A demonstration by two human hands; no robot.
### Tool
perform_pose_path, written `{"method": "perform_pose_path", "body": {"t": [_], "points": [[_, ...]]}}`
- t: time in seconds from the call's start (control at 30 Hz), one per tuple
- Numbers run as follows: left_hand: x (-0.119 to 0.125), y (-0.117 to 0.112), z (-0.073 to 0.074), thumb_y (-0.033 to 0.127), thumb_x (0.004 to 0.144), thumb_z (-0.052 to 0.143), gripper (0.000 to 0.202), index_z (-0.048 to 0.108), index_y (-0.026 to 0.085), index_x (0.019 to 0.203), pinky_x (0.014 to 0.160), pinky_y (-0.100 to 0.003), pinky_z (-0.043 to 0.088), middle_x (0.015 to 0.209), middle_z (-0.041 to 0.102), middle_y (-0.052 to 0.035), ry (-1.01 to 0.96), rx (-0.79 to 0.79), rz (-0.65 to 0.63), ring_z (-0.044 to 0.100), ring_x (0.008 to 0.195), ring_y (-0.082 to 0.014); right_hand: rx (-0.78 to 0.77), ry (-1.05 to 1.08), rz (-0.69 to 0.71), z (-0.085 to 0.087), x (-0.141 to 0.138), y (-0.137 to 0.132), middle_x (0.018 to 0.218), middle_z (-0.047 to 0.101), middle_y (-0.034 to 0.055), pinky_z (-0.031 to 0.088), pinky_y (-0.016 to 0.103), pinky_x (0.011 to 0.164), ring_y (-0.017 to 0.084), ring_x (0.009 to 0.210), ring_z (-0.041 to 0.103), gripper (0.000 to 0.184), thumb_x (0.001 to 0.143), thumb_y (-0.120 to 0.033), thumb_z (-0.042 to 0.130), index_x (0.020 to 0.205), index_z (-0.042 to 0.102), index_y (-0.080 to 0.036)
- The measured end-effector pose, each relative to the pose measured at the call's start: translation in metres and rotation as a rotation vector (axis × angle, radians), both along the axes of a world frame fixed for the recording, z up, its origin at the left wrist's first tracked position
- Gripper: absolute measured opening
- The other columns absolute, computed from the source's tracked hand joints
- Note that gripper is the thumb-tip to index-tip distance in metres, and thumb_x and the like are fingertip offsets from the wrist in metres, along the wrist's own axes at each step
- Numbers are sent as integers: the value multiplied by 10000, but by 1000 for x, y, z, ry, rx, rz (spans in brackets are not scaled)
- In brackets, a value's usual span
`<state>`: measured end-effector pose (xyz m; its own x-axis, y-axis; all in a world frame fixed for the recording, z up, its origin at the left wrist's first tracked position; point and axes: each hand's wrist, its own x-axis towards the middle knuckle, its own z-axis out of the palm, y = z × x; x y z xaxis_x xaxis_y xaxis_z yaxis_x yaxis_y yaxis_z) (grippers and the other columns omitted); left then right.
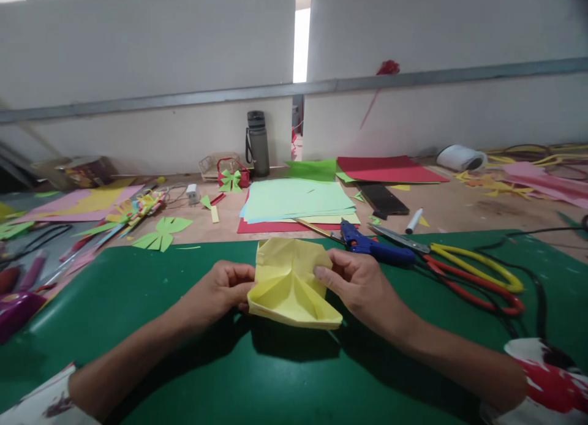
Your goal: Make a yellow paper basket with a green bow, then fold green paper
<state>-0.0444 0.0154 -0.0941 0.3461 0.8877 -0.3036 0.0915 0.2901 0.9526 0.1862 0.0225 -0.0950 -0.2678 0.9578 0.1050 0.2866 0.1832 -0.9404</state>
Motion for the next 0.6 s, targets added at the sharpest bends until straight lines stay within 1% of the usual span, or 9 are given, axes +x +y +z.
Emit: {"method": "perform_pose_path", "body": {"t": [0.07,0.17,0.3,0.43,0.53,0.6], "points": [[-2,1,-1,260,709,741,145,754,143,794,508,-169,399,653,681,-48,-6,-4,16,520,515,-83,37,-104,-42,0,-1,-1,552,459,-40,332,209,440,94,505,429,249,805,-313,529,600,472,-184],[-4,2,-3,313,762,703,196,752,142,843,519,-177,413,675,681,-54,-34,-2,33,542,534,-94,52,-171,-34,-1,-2,-1,541,392,-52,279,209,436,85,504,365,265,792,-292,533,570,436,-186],[-3,1,-3,314,739,731,207,753,137,845,515,-166,403,703,702,-66,-2,-1,64,560,552,-97,33,-175,39,-2,-2,-1,563,446,-43,293,209,446,92,521,391,203,798,-251,520,611,514,-171],[-2,0,-4,296,715,746,193,750,134,820,514,-174,407,716,710,-72,5,-26,103,569,552,-102,80,-229,81,-4,-1,-1,596,517,-31,314,215,470,101,543,435,192,817,-218,501,653,586,-166],[-4,2,-7,296,728,737,211,731,123,847,530,-178,426,737,707,-77,-54,-40,106,589,578,-109,120,-271,95,-5,1,-1,623,550,-27,326,224,492,111,566,465,210,835,-227,490,673,612,-174],[-5,4,-9,360,767,703,278,699,111,891,536,-185,442,758,702,-92,-141,-44,90,611,601,-120,132,-291,78,-5,2,-1,614,540,-31,318,227,491,111,563,457,216,839,-238,488,668,605,-176]]}}
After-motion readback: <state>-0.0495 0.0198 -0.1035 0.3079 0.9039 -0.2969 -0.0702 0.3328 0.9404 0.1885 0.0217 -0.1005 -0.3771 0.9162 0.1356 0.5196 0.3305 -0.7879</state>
